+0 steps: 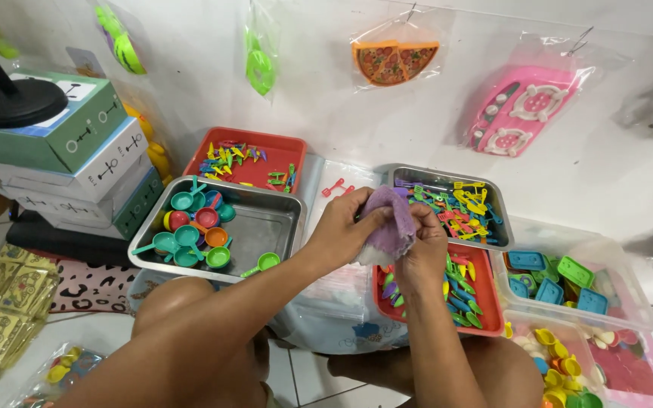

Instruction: The person sits on the floor and packs small plastic toys into clear plastic bags. They pick up items from metal trays, place them into bags, and wipe the toys with a purple cloth before sealing the bags.

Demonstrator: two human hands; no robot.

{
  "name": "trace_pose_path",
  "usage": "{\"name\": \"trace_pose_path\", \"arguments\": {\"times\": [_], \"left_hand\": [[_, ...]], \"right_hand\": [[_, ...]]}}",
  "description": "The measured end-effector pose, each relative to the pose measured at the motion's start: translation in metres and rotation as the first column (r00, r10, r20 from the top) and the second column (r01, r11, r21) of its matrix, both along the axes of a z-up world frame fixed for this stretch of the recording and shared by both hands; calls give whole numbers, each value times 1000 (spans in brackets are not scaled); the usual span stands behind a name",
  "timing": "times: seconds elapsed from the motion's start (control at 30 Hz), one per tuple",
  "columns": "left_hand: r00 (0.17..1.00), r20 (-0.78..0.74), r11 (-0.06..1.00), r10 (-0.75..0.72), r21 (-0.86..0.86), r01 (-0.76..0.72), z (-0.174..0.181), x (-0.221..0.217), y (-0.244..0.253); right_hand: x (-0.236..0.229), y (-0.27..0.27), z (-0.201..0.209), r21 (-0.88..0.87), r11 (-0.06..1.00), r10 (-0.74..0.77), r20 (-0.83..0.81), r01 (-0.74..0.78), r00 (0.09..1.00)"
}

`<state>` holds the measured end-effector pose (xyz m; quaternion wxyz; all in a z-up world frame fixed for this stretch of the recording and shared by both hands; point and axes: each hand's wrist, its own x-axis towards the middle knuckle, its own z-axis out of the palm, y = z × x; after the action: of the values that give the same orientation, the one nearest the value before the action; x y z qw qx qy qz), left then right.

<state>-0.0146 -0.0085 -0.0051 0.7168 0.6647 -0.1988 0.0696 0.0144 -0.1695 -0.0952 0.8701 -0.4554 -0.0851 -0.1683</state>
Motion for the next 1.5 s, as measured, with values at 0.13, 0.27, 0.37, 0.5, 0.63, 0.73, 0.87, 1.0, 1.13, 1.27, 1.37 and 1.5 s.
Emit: {"name": "trace_pose_path", "arguments": {"times": [0.13,0.27,0.37,0.5,0.63,0.73,0.87,1.0,1.13,1.27,1.37,1.5], "left_hand": [[992,88,990,90,103,-99,7,-5,2],[968,213,959,135,217,-181,15,-6,7],[965,230,956,127,231,-181,15,-2,13],[976,180,939,120,300,-171,28,-6,30],[966,158,931,204,274,-241,27,6,49],[950,106,908,295,279,-313,37,9,72],[911,163,833,380,367,-413,46,15,102],[876,251,725,412,492,-482,48,19,121],[880,253,703,401,532,-473,40,28,124],[906,201,733,373,535,-420,48,17,124],[914,168,759,368,514,-400,49,14,122],[939,231,763,253,549,-341,29,25,104]], "right_hand": [[-27,21,49,41,996,77,25,-78,997],[-32,23,57,66,982,181,-23,-179,983],[-21,17,41,76,976,210,-49,-206,976],[-5,13,28,110,973,209,-53,-202,977],[7,13,36,81,968,242,-65,-236,968],[27,7,28,91,971,235,-148,-223,961],[61,8,12,-368,916,57,-269,-158,961],[86,30,9,-671,709,18,-288,-215,957],[109,47,9,-780,539,14,-370,-319,929],[103,46,11,-923,384,-176,-112,-37,978],[52,64,36,-628,770,108,-50,-115,993],[8,77,57,-658,753,158,182,1,971]]}}
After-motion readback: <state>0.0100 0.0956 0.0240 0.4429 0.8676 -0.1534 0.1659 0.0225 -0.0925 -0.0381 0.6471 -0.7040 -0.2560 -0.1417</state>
